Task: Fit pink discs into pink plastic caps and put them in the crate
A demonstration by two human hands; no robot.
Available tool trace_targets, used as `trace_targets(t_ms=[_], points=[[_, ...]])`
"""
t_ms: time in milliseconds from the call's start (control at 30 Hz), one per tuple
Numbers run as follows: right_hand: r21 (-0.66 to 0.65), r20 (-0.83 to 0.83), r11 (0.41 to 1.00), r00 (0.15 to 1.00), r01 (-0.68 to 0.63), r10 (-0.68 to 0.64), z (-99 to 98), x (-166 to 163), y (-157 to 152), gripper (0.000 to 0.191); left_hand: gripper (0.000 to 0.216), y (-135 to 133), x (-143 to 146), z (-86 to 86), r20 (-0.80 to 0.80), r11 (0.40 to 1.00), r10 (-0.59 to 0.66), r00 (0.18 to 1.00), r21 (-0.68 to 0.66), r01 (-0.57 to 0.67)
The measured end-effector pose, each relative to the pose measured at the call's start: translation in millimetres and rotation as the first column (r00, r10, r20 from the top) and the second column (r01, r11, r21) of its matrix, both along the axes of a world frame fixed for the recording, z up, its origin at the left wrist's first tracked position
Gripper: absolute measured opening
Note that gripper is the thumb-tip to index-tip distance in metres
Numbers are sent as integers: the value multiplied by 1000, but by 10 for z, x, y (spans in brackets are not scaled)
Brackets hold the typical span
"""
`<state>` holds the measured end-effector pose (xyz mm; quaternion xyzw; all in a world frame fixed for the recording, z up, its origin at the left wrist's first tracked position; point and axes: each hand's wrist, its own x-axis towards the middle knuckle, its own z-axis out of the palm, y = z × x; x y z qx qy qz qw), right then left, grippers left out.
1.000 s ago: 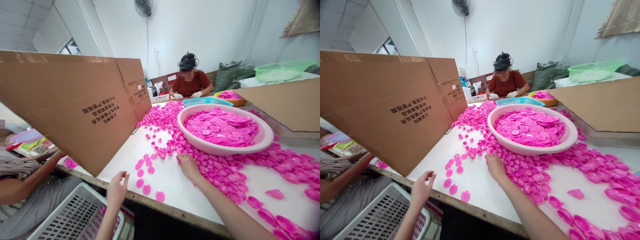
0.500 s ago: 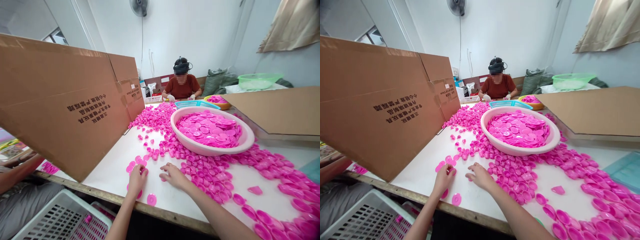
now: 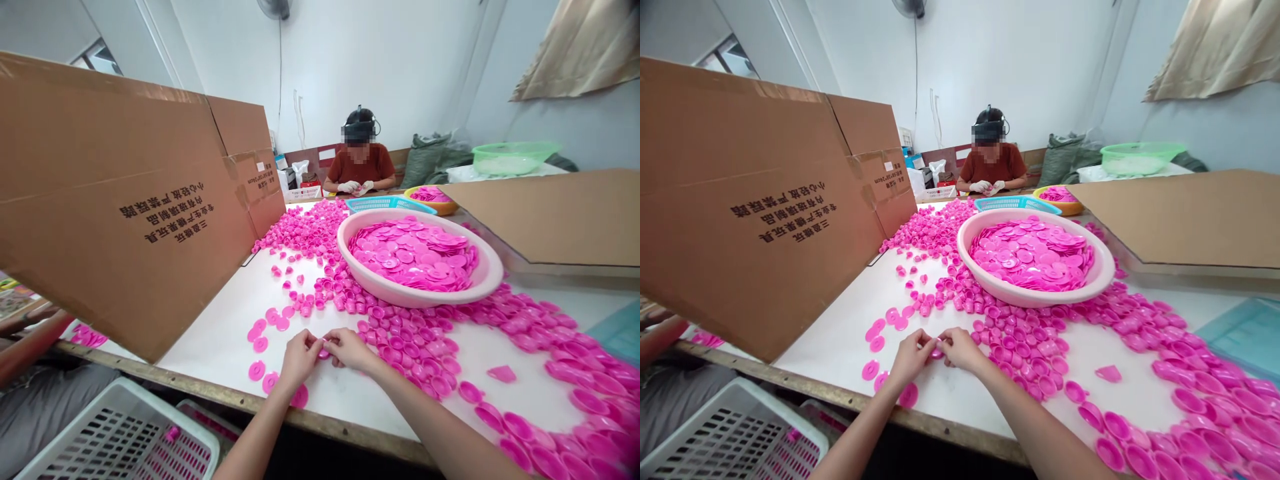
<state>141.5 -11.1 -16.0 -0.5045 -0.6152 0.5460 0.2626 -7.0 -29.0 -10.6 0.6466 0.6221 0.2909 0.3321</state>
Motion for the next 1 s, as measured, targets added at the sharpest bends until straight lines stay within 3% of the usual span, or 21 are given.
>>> trace_targets(t_ms=[167,300,400,533,733,833,1000], points=[[-119,-24,992,999,32,-36,68,6,5,10,29,177,28,146,-227,997,-78,971,-43,70],[-127,-13,990,998,55,-57,101,-8,-2,6,23,306,228,205,-433,988,40,900,154,29],[-159,0,985,998,62,-63,79,-16,7,3,24,302,326,133,-533,981,77,843,191,30],[-247,7,966,997,80,-81,48,-27,53,7,25,283,316,35,-560,986,58,827,162,41],[-296,-34,953,996,68,-82,43,-26,96,12,25,300,307,45,-559,983,46,828,172,61],[-247,-56,967,995,68,-84,13,-20,66,12,29,279,329,69,-592,981,37,805,176,84],[-105,-93,994,996,7,-17,-40,-29,-53,6,38,206,322,216,-643,981,-114,758,46,187]])
